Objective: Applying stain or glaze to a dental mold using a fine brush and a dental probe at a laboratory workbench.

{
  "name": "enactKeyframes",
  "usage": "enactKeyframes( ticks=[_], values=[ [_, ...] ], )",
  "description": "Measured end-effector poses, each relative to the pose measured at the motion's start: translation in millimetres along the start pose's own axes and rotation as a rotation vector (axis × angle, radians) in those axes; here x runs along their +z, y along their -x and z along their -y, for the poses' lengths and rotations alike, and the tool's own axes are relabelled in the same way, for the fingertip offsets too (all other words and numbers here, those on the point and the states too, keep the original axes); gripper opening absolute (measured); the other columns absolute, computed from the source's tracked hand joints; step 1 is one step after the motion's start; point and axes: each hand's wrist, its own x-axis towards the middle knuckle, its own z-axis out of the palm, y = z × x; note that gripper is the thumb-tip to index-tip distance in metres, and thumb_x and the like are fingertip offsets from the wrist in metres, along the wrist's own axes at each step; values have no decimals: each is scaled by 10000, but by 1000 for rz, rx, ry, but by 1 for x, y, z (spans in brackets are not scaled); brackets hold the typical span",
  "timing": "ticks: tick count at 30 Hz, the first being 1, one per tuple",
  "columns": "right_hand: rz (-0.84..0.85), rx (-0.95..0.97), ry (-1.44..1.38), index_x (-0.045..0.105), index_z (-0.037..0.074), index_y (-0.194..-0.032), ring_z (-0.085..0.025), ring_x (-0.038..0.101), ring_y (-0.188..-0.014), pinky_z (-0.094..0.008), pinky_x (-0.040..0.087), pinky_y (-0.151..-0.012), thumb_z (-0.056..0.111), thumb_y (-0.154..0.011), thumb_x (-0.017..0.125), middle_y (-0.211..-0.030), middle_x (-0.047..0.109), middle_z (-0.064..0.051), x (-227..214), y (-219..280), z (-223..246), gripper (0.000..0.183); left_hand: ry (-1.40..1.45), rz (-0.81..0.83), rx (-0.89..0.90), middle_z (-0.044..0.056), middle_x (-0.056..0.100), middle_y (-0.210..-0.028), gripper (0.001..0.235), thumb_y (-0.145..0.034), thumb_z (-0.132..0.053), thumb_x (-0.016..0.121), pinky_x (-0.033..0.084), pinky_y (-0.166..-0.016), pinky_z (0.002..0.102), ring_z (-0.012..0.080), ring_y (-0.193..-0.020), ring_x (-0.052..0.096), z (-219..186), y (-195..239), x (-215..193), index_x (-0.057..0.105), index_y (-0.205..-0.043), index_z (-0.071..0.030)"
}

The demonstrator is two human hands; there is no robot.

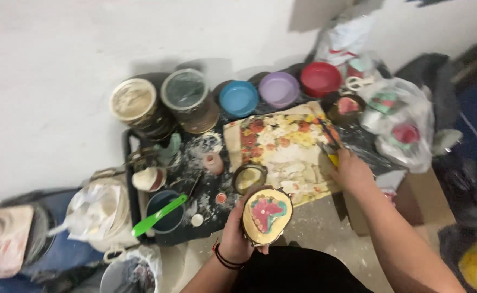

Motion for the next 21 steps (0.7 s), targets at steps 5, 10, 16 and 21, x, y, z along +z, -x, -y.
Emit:
enactKeyframes(
  ticks=[5, 10, 16, 21],
  values=[
    [-86, 41, -532, 537, 94, -1334, -395, 601, -1163, -484, 447, -956, 199, -829, 477, -1282, 645, -219, -22, 62, -21, 520, 29, 96, -168, 268, 581, -1510, 832, -910, -570, 480, 573, -333, 292, 306, -757, 737, 1, -28, 15, 545, -1488, 26],
    [188, -391, -1330, 653, 58, -1042, -120, 555, -496, -269, 453, -425, 479, -958, 612, -716, 621, -30, -22, 142, -48, 431, -238, 241, -251, 224, 771, -1050, 770, -982, -580, 434, 528, -349, 295, 233, -506, 668, 21, -61, 51, 647, -1428, 10],
    [98, -473, -1441, 690, 23, -926, -118, 552, -474, -266, 471, -464, 410, -980, 622, -575, 610, -52, -51, 172, -84, 397, -344, 352, -268, 227, 781, -1094, 697, -1014, -534, 445, 481, -323, 293, 235, -541, 683, 73, -101, 113, 660, -1401, 3],
    [-63, -328, -1616, 677, 3, -765, -159, 583, -433, -283, 474, -442, 435, -929, 671, -522, 653, -105, -52, 177, -159, 462, -323, 450, -278, 225, 755, -1145, 1038, -815, -820, 388, 510, -351, 293, 225, -488, 654, 144, -133, 158, 527, -1523, -74]
  ],
)
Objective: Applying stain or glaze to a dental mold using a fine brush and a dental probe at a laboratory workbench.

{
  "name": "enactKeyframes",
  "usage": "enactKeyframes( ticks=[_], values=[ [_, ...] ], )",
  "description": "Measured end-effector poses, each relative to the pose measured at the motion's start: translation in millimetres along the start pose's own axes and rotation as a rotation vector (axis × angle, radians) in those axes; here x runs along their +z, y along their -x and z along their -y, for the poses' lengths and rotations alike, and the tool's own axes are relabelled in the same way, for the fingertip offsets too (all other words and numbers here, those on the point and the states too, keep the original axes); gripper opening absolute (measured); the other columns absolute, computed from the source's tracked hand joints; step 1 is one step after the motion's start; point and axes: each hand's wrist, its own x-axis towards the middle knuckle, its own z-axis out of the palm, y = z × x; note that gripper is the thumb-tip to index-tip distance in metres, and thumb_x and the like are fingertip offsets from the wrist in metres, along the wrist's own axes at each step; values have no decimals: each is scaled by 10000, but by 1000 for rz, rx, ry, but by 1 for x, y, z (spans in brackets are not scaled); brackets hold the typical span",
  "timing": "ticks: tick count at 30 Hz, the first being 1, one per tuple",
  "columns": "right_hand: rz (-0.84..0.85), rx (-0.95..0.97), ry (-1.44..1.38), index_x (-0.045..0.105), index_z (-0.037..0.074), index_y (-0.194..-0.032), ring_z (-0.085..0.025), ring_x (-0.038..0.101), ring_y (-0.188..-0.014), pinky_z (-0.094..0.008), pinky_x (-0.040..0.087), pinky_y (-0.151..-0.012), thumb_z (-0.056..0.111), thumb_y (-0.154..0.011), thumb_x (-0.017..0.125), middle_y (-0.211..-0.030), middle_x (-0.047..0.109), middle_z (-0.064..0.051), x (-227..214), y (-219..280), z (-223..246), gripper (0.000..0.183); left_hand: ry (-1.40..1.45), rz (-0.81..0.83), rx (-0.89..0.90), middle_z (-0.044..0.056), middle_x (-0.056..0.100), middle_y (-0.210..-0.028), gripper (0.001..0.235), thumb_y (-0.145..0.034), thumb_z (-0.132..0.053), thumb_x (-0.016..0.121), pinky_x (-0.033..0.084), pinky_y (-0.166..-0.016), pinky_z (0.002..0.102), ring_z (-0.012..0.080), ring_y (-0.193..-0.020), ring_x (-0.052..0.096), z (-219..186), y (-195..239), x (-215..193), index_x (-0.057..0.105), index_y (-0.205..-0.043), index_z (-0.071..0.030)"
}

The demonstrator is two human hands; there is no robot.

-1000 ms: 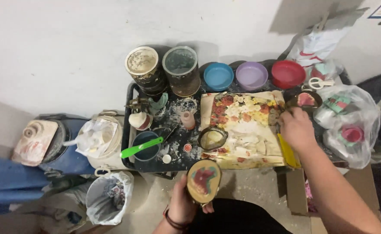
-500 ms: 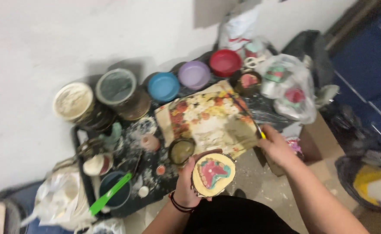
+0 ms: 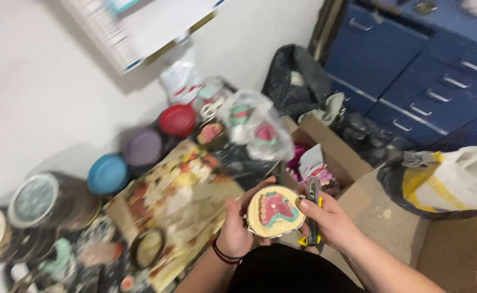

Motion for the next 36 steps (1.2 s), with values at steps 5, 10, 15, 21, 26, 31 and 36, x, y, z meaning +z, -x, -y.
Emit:
enactKeyframes(
  ticks=[5, 10, 15, 21, 26, 31, 36],
  values=[
    [-104, -120, -200, 610, -20, -1078, -146, 601, -441, -255, 490, -409, 377, -938, 699, -667, 685, -106, -104, 16, 0, 430, -84, 459, 75, 216, 417, -1601, 1355, -700, -197, 972, 610, -689, 323, 239, -823, 696, 40, -73, 45, 65, -1706, -246],
    [-61, -196, -79, 559, 1, -1251, -184, 609, -605, -301, 531, -517, 361, -980, 660, -811, 678, -127, -194, 43, 10, 462, -395, 457, 374, 196, 496, -1526, 1040, -845, -146, 884, 463, -1208, 471, 324, -1400, 548, 86, -139, 103, 207, -1635, -115],
    [-118, -208, 90, 656, -13, -1255, -157, 652, -768, -312, 555, -634, 380, -948, 691, -951, 710, -79, -255, 58, 34, 500, -588, 419, 446, 187, 441, -1521, 905, -834, -187, 872, 436, -1196, 454, 305, -1419, 495, 98, -173, 149, 331, -1550, -63],
    [-207, -282, 122, 612, 25, -1351, -130, 599, -686, -281, 531, -626, 442, -972, 652, -936, 615, -59, -311, 66, 35, 564, -619, 499, 472, 259, 385, -1580, 788, -910, -197, 820, 416, -1238, 540, 413, -1539, 373, 104, -209, 177, 342, -1529, -98],
    [-356, -249, 91, 550, 21, -1295, -179, 474, -659, -313, 408, -584, 409, -1017, 565, -826, 546, -80, -337, 80, 48, 478, -490, 602, 379, 260, 309, -1637, 740, -992, -164, 756, 473, -1212, 571, 423, -1537, 370, 114, -233, 177, 322, -1590, -108],
    [-444, -143, 428, 488, 104, -1061, -112, 485, -606, -280, 445, -504, 375, -1052, 461, -742, 540, -20, -335, 83, 73, 272, -542, 579, 493, 280, 378, -1609, 774, -964, -229, 797, 305, -1315, 541, 404, -1542, 387, 105, -253, 184, 315, -1551, -80],
    [-428, -144, 714, 643, 99, -1164, -193, 705, -917, -343, 570, -815, 390, -1045, 429, -1032, 702, -55, -327, 70, 102, 380, -258, 552, 370, 251, 431, -1581, 846, -882, -207, 882, 427, -1212, 454, 334, -1497, 425, 88, -271, 187, 341, -1525, -109]
  ],
)
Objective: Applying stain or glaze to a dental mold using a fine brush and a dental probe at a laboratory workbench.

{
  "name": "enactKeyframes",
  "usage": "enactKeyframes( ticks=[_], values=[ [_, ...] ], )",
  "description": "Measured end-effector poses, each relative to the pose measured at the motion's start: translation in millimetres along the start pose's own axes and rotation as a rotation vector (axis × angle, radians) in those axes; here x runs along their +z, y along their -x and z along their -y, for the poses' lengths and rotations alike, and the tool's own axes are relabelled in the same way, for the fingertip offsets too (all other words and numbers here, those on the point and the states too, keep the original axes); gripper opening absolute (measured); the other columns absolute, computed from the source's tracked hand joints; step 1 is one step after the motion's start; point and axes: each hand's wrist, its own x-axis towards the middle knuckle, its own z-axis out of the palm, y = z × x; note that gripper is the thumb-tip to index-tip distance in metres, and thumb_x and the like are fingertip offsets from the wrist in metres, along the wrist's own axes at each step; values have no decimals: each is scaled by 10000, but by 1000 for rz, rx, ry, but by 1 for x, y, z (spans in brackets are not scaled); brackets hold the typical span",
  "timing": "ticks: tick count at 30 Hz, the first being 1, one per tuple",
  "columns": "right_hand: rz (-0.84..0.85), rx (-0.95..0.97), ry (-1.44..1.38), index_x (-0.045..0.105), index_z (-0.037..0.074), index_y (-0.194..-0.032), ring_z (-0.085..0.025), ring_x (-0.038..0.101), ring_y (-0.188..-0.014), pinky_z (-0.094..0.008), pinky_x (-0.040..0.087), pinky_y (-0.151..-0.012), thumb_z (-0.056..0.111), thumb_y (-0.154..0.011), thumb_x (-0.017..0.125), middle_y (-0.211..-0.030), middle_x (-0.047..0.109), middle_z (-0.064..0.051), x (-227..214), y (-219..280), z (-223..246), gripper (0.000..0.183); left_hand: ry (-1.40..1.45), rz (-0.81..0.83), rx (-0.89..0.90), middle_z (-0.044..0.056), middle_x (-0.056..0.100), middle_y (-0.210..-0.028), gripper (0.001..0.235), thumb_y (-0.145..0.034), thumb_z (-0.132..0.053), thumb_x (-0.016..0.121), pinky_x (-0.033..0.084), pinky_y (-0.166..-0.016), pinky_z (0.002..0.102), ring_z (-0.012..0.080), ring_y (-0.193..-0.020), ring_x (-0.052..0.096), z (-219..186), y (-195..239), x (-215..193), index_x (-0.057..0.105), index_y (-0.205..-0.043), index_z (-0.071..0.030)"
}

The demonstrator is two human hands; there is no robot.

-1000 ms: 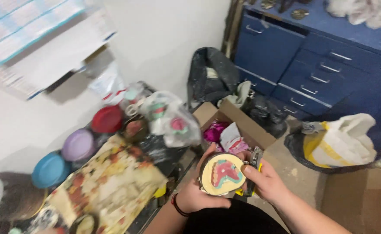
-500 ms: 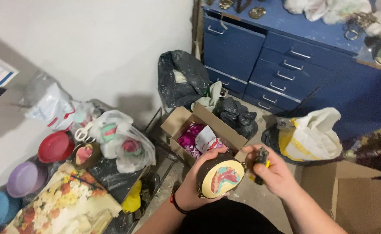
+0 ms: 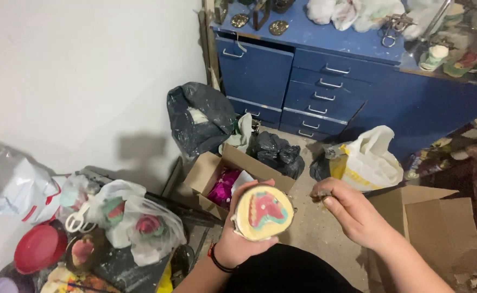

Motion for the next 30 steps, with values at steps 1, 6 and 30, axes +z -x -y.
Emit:
enactKeyframes(
  ticks=[1, 6, 30],
  values=[
    [28, -104, 104, 664, 89, -1156, -226, 726, -1007, -366, 555, -877, 409, -1056, 400, -1092, 721, -73, -1, -8, 11, 426, 96, -31, -24, 245, 458, -1553, 864, -858, -162, 905, 425, -1203, 453, 319, -1472, 448, 2, -2, -5, 348, -1517, -117],
    [156, -40, 322, 638, 132, -1120, -219, 708, -771, -366, 550, -693, 506, -1011, 409, -904, 712, -34, 8, -33, 56, 452, 235, -147, -214, 178, 498, -1438, 927, -796, 69, 819, 646, -861, 448, 323, -1252, 581, -12, -5, -21, 317, -1536, -178],
    [46, -281, 1288, 520, 143, -890, -255, 585, -466, -405, 413, -368, 890, -935, 392, -670, 549, -32, 74, -67, 52, 760, 101, -279, -186, 147, 568, -1314, 984, -670, -198, 993, 580, -1006, 402, 264, -1176, 629, -9, -3, -56, 399, -1453, -161]
  ],
)
